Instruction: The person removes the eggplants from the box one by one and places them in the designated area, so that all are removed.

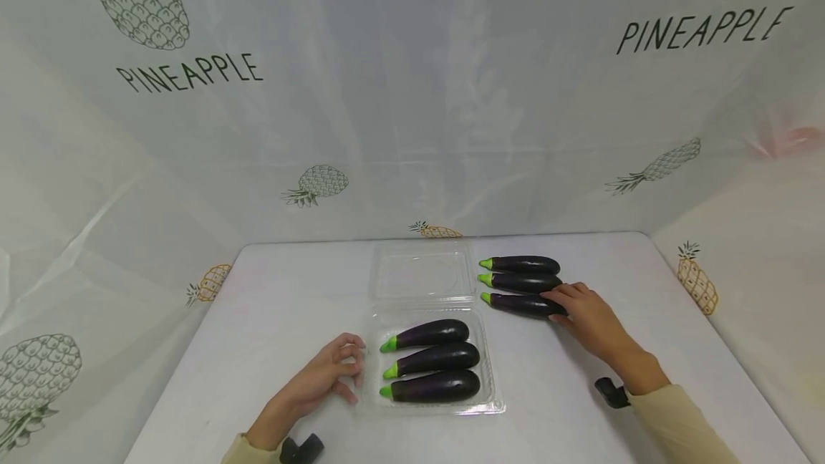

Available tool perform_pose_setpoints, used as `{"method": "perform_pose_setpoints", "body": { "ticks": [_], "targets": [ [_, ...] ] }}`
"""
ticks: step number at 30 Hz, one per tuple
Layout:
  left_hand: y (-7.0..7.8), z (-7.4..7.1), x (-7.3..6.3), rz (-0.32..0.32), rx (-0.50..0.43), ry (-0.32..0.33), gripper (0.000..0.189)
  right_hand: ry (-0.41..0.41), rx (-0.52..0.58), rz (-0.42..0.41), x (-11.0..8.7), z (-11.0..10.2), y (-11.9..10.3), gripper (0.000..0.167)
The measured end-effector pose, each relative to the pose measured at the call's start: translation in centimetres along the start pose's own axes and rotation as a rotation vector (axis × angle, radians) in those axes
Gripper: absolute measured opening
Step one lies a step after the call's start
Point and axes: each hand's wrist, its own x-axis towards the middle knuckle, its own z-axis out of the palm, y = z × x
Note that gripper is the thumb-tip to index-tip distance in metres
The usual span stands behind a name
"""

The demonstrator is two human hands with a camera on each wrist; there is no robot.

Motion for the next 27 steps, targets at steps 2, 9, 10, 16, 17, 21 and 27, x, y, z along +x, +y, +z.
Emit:
{"method": "perform_pose_setpoints", "body": {
  "ticks": [2,9,10,16,17,21,27],
  "targets": [
    [0.0,0.0,0.0,0.000,-0.001,0.000,0.035,0.005,-0.004,0.003,0.1,0.1,-0.1,0.049],
    [0.1,0.1,0.0,0.001,-0.005,-0.007,0.036,0.032,-0.009,-0.002,0.3,-0.4,-1.5,0.049],
    [0.1,0.1,0.0,0.001,-0.005,-0.008,0.037,0.033,-0.009,-0.009,0.4,-0.5,-1.9,0.049],
    [0.2,0.1,-0.1,0.000,-0.003,-0.010,0.036,0.052,-0.002,-0.084,1.5,-1.8,-5.2,0.051],
    [0.2,0.0,-0.1,0.001,-0.004,-0.011,0.035,0.054,-0.001,-0.098,1.8,-2.0,-5.8,0.052],
    [0.2,0.0,-0.1,0.004,-0.003,-0.013,0.035,0.058,-0.001,-0.164,2.9,-3.0,-8.5,0.053],
    [0.1,0.0,-0.1,0.002,0.002,-0.006,0.036,0.022,0.014,-0.248,3.8,-3.8,-12.1,0.055]
  ]
}}
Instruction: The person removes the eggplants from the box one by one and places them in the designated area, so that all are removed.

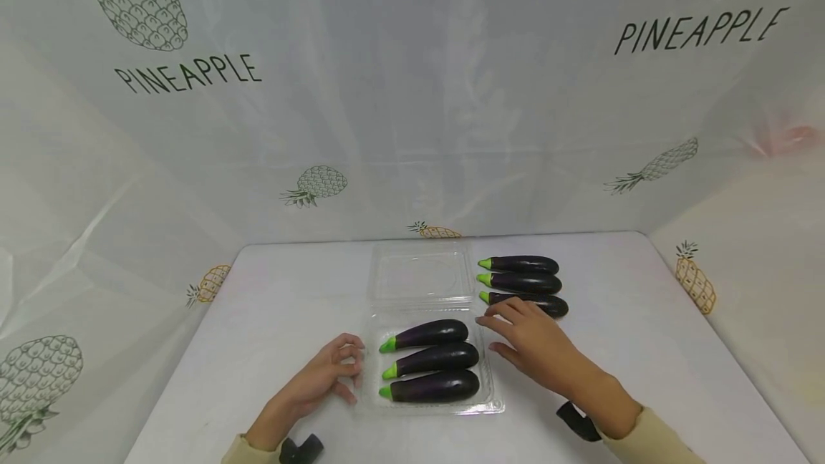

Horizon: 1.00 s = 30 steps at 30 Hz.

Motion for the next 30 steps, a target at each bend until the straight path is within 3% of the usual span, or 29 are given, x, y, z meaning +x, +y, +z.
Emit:
{"method": "perform_pose_setpoints", "body": {
  "ticks": [7,15,25,30],
  "targets": [
    [0.0,0.0,0.0,0.002,-0.003,-0.002,0.035,-0.115,0.053,-0.098,0.8,0.3,-2.4,0.049],
    [0.0,0.0,-0.1,0.009,-0.004,-0.007,0.036,-0.138,0.072,-0.213,0.8,1.2,-3.5,0.049],
    [-0.1,0.0,-0.1,0.008,-0.006,-0.005,0.037,-0.190,0.062,-0.247,0.9,1.8,-4.1,0.052],
    [-0.2,-0.1,0.1,0.008,-0.013,-0.004,0.037,-0.260,0.041,-0.227,1.0,2.0,-4.4,0.052]
  ]
}}
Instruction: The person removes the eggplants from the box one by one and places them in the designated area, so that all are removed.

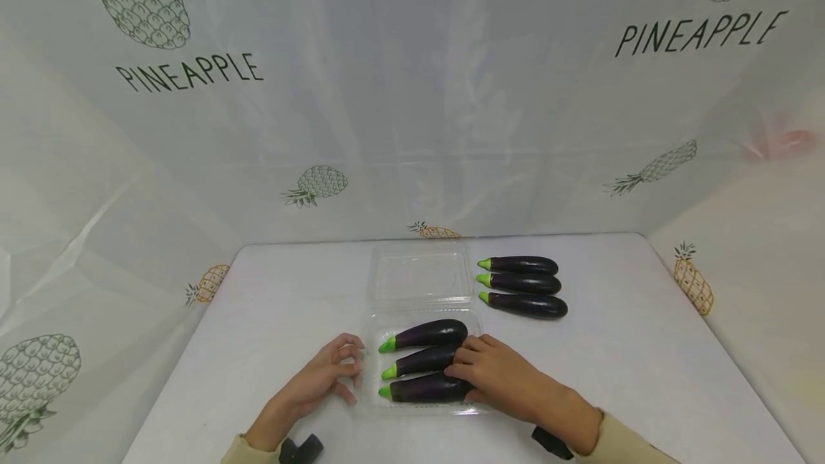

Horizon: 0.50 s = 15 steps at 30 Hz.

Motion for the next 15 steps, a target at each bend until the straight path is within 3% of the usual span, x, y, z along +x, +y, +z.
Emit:
{"method": "perform_pose_setpoints", "body": {
  "ticks": [15],
  "targets": [
    [0.09,0.07,0.01,-0.006,0.000,0.005,0.033,-0.059,-0.036,-0.006,0.74,0.59,-0.27,0.053]
  ]
}}
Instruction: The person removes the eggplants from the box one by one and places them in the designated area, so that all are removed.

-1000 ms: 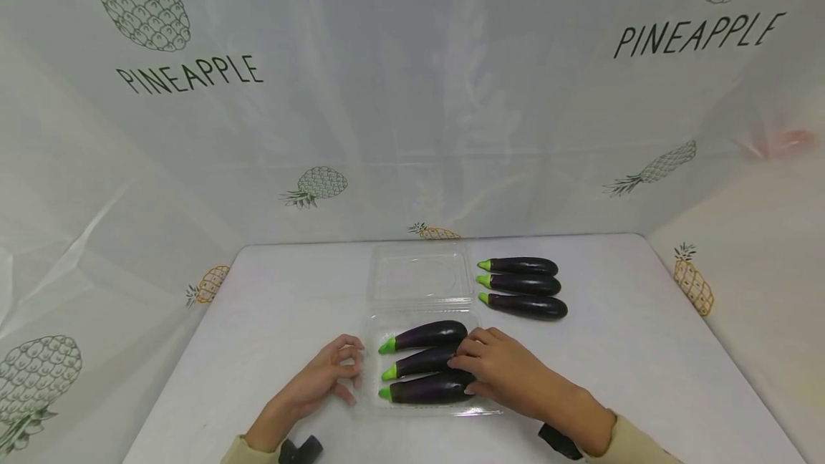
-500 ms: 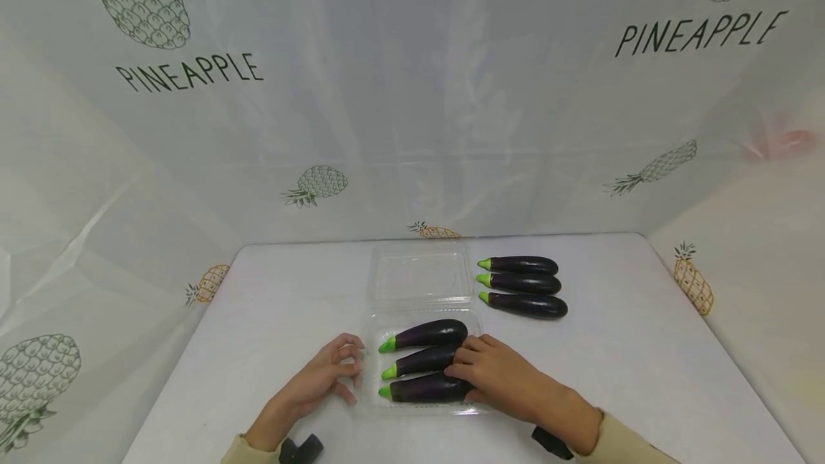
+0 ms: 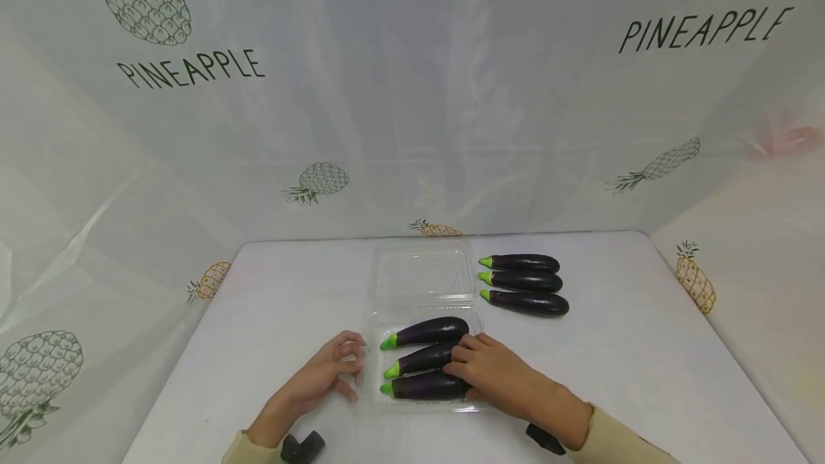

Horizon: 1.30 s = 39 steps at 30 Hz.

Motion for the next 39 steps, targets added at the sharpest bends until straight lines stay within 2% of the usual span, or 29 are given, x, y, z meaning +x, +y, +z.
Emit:
{"method": "perform_pose_setpoints", "body": {
  "ticks": [9,19,30,39],
  "targets": [
    [0.25,-0.04,0.00,0.014,0.007,-0.012,0.037,-0.058,-0.061,0.015,0.38,0.11,-0.09,0.053],
    [0.52,-0.15,-0.02,0.019,0.012,-0.008,0.035,-0.021,-0.124,-0.009,0.41,0.11,-0.10,0.054],
    [0.33,-0.12,-0.04,0.023,0.014,-0.012,0.033,-0.022,-0.112,-0.006,-0.03,0.27,-0.10,0.049],
    [0.14,-0.04,-0.25,0.016,0.003,-0.010,0.033,0.019,-0.151,-0.017,-0.56,-0.26,0.19,0.049]
  ]
}}
